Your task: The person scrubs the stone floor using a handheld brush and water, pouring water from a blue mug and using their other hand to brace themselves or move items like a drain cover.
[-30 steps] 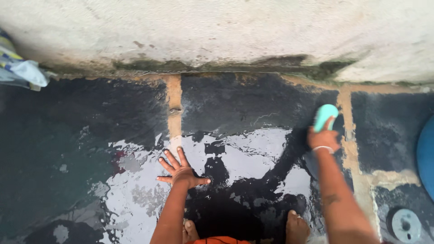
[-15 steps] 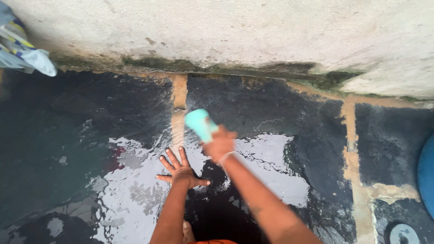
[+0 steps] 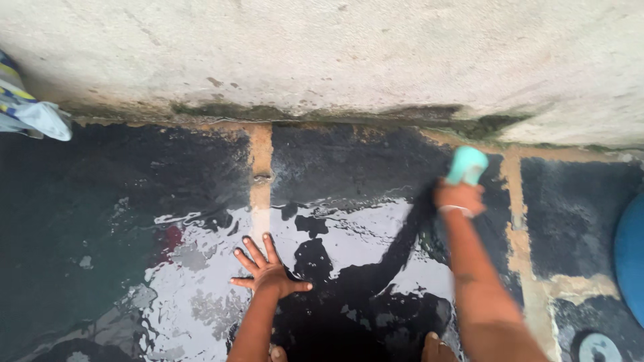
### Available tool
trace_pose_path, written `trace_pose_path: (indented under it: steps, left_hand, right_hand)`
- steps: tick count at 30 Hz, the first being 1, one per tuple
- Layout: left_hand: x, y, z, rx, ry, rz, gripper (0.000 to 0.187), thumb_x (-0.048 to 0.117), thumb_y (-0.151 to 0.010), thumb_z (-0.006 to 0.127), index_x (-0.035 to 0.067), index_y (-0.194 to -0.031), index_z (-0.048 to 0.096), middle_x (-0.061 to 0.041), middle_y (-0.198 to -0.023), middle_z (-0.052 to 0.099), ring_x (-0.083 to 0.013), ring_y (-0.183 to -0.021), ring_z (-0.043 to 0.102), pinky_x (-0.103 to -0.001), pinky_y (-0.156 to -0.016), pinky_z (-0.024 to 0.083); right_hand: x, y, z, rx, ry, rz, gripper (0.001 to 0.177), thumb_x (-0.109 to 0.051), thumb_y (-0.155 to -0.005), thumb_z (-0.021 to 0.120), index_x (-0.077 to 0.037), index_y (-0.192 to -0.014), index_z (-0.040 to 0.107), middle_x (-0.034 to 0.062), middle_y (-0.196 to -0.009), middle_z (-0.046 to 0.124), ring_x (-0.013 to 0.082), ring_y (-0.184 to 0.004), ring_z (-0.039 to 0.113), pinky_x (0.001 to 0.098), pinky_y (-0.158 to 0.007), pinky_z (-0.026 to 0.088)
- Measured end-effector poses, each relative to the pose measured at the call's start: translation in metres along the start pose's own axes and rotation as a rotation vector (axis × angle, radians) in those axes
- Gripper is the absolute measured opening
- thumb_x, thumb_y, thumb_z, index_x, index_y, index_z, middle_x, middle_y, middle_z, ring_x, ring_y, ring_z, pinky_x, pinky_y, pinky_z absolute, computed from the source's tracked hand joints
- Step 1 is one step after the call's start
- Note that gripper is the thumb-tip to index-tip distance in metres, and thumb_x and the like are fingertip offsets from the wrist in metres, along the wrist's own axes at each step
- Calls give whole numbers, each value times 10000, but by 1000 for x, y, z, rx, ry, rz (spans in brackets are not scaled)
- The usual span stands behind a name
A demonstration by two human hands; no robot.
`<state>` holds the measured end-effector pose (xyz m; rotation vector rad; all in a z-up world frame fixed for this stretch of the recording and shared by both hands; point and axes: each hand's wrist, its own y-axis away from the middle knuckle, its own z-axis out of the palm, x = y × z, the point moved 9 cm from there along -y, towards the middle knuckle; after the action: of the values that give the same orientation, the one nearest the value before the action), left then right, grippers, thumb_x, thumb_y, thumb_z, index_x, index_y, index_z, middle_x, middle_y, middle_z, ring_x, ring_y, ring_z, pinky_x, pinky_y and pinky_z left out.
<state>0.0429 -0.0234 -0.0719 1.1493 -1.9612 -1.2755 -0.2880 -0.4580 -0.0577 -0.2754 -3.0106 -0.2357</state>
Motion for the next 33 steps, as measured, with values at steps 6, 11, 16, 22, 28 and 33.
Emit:
trace_pose_path:
  steps: [6,11,16,22,28,33]
  left_hand:
    - [-1,1,-2,-3,-2,-5,1745,747,-531,922,188,-1561,-371,-279,-1597,-440,-536,-1444,-388,-854,-1052,72]
    - [-1,2,-2,3,12,-7,1738,726,-528,931,198,-1568,-358,-260,-1606,-434,-523,-1453,-387,-857,-1053,71]
    - [-2,3,-1,2,11,-11,1741,731,-530,932,201,-1568,-360,-258,-1600,-444,-532,-1445,-398,-855,-1053,62]
    - [-1,3,0,40,38,4,1756,709,-505,958,210,-1575,-342,-254,-1601,-453,-524,-1448,-397,-855,-1044,59]
    - [-1,0,1,49,20,-12,1766,724,-495,958,199,-1582,-332,-257,-1599,-437,-515,-1450,-393,-862,-1038,55]
    - [0,-2,4,77,31,-10,1773,725,-490,962,200,-1577,-336,-266,-1594,-443,-508,-1442,-402,-865,-1031,51]
  right_hand:
    - [-275,193,-17,16,-203,-615,553,-636,-887,661,-173,-1186,707,103,-1165,609,288,-1083,603,491,-883,429]
    - [-379,284,-13,-140,-205,-1012,717,-519,-919,596,-228,-1547,404,156,-1201,557,292,-1056,569,491,-908,335]
    - [-301,188,-32,35,-200,-858,791,-572,-908,562,-228,-1582,331,167,-1201,608,323,-1069,603,536,-895,374]
    - [-14,-18,-1,16,120,-222,707,-659,-991,481,-244,-1555,387,196,-1375,603,392,-1214,623,654,-962,413]
    - [148,-10,26,78,143,70,888,-642,-966,516,-288,-1695,152,311,-1364,537,489,-1172,589,651,-980,339]
    - [30,149,46,221,91,-251,613,-573,-903,629,-2,-1112,707,161,-1163,603,332,-1005,636,498,-892,424]
